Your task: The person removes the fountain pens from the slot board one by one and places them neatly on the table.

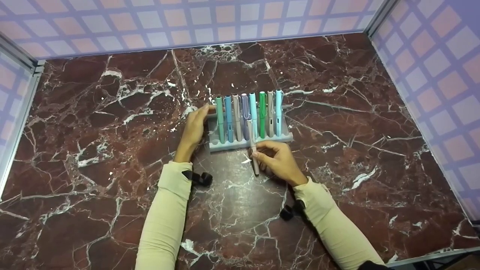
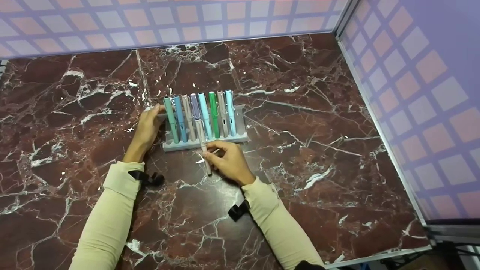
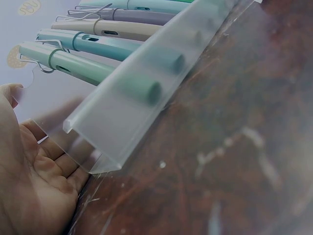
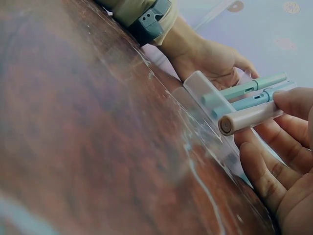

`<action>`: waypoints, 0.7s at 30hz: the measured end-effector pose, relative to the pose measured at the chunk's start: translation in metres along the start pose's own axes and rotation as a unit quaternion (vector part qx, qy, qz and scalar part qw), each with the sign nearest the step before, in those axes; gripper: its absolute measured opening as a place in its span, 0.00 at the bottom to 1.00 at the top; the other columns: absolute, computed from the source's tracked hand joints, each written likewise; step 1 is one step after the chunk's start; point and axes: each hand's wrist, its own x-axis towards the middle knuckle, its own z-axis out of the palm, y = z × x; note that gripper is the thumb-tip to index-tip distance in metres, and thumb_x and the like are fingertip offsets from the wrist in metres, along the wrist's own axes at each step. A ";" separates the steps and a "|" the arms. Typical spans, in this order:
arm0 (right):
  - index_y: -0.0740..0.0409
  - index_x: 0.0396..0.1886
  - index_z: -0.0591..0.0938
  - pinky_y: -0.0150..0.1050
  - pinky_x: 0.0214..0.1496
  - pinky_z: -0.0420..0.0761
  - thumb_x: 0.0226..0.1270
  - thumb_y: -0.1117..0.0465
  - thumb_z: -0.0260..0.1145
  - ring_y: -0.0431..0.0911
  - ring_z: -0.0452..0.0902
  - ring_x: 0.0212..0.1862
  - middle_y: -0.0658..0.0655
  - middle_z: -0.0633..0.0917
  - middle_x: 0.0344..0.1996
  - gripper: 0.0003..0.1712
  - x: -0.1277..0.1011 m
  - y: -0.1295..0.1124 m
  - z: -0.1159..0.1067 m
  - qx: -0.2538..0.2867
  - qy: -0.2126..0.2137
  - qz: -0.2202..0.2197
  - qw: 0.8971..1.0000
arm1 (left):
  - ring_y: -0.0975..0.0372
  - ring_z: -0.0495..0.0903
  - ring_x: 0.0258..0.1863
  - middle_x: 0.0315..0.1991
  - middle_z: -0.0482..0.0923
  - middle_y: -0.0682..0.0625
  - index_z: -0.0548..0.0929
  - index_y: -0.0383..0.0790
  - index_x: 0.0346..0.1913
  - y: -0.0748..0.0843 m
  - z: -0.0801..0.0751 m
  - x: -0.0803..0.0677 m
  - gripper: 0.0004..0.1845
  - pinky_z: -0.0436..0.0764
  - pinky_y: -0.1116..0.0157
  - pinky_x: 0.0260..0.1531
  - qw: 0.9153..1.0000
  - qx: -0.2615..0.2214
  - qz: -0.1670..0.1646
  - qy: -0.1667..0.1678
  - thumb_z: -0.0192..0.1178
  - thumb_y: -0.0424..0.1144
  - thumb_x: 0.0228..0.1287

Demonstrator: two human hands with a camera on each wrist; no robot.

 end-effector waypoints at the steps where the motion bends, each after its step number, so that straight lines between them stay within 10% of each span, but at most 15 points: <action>1: 0.75 0.42 0.84 0.32 0.21 0.81 0.64 0.73 0.68 0.39 0.77 0.20 0.68 0.86 0.30 0.09 0.000 0.000 0.001 -0.001 -0.001 0.000 1.000 | 0.62 0.75 0.19 0.27 0.79 0.38 0.81 0.26 0.52 0.000 0.000 0.000 0.23 0.76 0.72 0.19 1.000 0.009 0.003 0.003 0.38 0.38 0.81; 11: 0.71 0.42 0.85 0.33 0.20 0.80 0.64 0.69 0.70 0.41 0.78 0.20 0.63 0.87 0.30 0.09 0.002 -0.003 0.017 -0.010 -0.017 0.012 1.000 | 0.62 0.80 0.37 0.44 0.85 0.42 0.82 0.24 0.52 -0.001 0.001 0.002 0.22 0.78 0.68 0.47 0.997 0.063 0.017 0.027 0.40 0.37 0.79; 21: 0.71 0.42 0.85 0.32 0.15 0.77 0.65 0.68 0.70 0.39 0.76 0.17 0.64 0.86 0.27 0.10 0.002 -0.003 0.019 -0.002 -0.015 0.026 1.000 | 0.60 0.73 0.16 0.24 0.79 0.42 0.83 0.28 0.51 -0.002 -0.001 0.001 0.24 0.75 0.70 0.15 1.000 0.002 0.000 -0.003 0.38 0.40 0.81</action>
